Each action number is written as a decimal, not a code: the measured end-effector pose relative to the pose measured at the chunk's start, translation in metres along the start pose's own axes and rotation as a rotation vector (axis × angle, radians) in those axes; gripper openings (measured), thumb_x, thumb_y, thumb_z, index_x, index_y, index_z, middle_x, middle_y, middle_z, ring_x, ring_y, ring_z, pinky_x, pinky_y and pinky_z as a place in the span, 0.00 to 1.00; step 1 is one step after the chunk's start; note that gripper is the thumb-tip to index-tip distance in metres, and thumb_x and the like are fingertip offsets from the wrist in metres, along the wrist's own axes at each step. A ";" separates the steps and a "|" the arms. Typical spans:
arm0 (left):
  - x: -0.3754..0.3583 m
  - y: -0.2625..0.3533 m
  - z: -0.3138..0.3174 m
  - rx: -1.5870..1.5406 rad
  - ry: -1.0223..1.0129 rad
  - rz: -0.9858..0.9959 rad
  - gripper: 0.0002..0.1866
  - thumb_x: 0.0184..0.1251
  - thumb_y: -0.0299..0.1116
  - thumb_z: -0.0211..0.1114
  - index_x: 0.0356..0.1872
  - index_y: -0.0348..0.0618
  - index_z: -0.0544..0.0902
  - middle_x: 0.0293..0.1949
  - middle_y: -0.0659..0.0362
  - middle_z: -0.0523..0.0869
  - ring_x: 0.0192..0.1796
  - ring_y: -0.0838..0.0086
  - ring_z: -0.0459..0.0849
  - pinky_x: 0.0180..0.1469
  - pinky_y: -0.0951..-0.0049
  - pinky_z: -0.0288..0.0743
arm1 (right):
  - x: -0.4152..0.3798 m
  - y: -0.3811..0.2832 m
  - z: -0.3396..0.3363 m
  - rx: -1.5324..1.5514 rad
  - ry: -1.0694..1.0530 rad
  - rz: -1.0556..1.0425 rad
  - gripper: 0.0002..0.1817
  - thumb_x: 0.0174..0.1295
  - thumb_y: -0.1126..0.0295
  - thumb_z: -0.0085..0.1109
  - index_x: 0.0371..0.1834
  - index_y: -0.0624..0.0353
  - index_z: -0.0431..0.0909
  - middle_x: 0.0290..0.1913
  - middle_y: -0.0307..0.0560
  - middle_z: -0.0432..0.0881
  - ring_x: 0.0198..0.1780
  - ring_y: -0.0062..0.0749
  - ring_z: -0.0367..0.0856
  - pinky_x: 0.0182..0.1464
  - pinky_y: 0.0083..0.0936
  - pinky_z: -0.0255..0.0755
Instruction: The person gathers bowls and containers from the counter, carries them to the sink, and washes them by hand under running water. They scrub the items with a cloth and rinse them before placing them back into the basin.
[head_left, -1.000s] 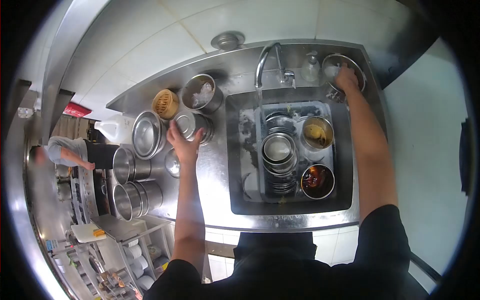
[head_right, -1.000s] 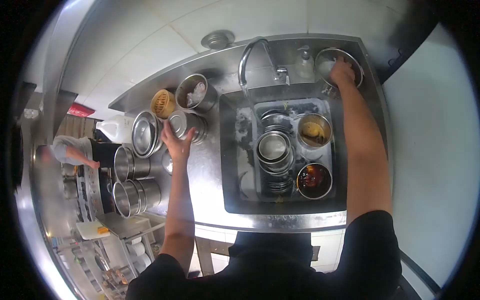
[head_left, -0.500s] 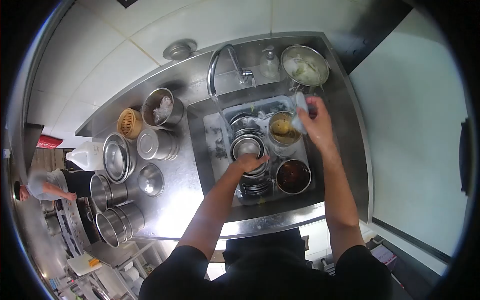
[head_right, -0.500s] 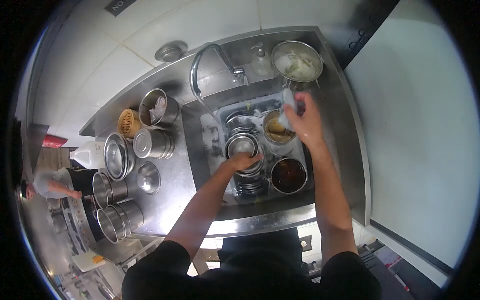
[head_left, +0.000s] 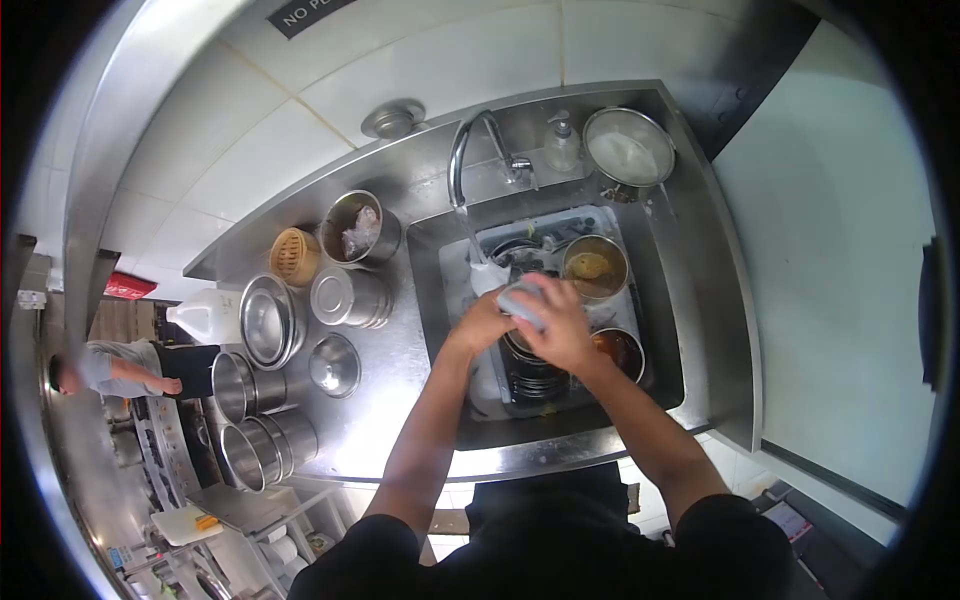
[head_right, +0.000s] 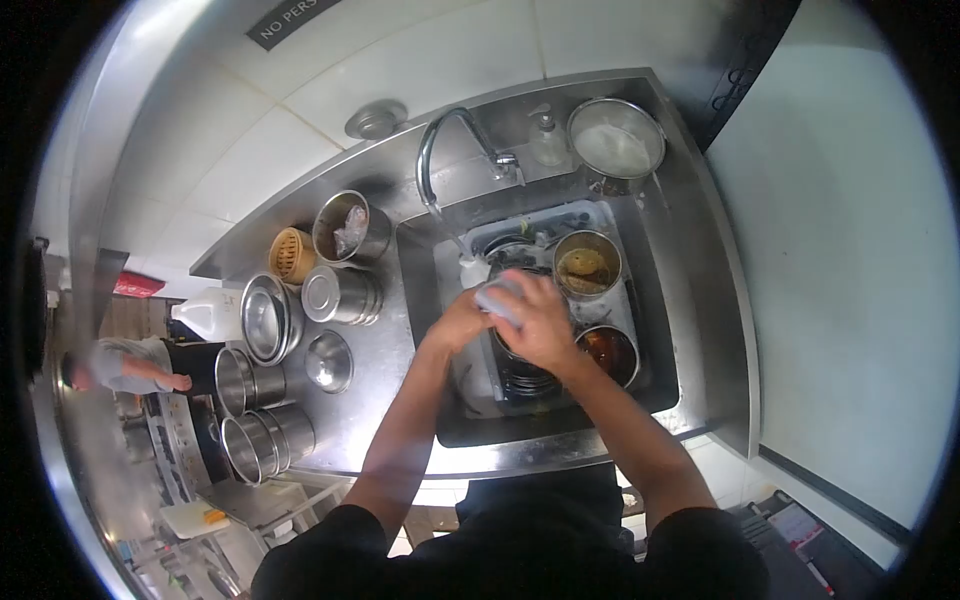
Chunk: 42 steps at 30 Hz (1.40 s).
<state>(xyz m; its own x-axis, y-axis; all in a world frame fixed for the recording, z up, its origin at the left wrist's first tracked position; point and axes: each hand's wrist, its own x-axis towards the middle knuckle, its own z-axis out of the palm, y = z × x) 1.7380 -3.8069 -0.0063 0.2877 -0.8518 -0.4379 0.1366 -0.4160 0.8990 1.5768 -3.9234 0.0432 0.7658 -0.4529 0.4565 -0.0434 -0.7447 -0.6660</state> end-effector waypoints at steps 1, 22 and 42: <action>-0.009 0.013 0.002 0.045 -0.023 0.038 0.23 0.60 0.28 0.79 0.57 0.40 0.84 0.51 0.60 0.89 0.54 0.75 0.85 0.61 0.70 0.77 | 0.004 -0.008 0.005 -0.085 -0.059 -0.081 0.18 0.64 0.65 0.68 0.56 0.57 0.81 0.57 0.55 0.81 0.59 0.50 0.80 0.67 0.46 0.68; -0.014 0.003 0.029 -0.501 0.555 -0.026 0.44 0.79 0.64 0.55 0.72 0.25 0.66 0.66 0.46 0.78 0.71 0.63 0.75 0.71 0.62 0.70 | 0.048 0.007 0.069 0.115 -0.034 0.275 0.22 0.63 0.75 0.55 0.63 0.60 0.76 0.58 0.57 0.82 0.57 0.54 0.81 0.63 0.42 0.73; -0.020 0.008 -0.010 0.207 0.440 0.199 0.45 0.70 0.65 0.64 0.78 0.46 0.67 0.75 0.50 0.71 0.76 0.55 0.70 0.76 0.55 0.64 | 0.029 0.011 0.068 1.465 0.127 1.254 0.16 0.73 0.57 0.64 0.51 0.59 0.80 0.49 0.51 0.86 0.46 0.41 0.86 0.49 0.41 0.81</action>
<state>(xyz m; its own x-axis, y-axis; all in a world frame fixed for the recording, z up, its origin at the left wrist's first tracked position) 1.7428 -3.7899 0.0100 0.6657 -0.7253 -0.1756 -0.1390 -0.3517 0.9257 1.6421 -3.9116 0.0095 0.6832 -0.3983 -0.6120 0.0943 0.8792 -0.4670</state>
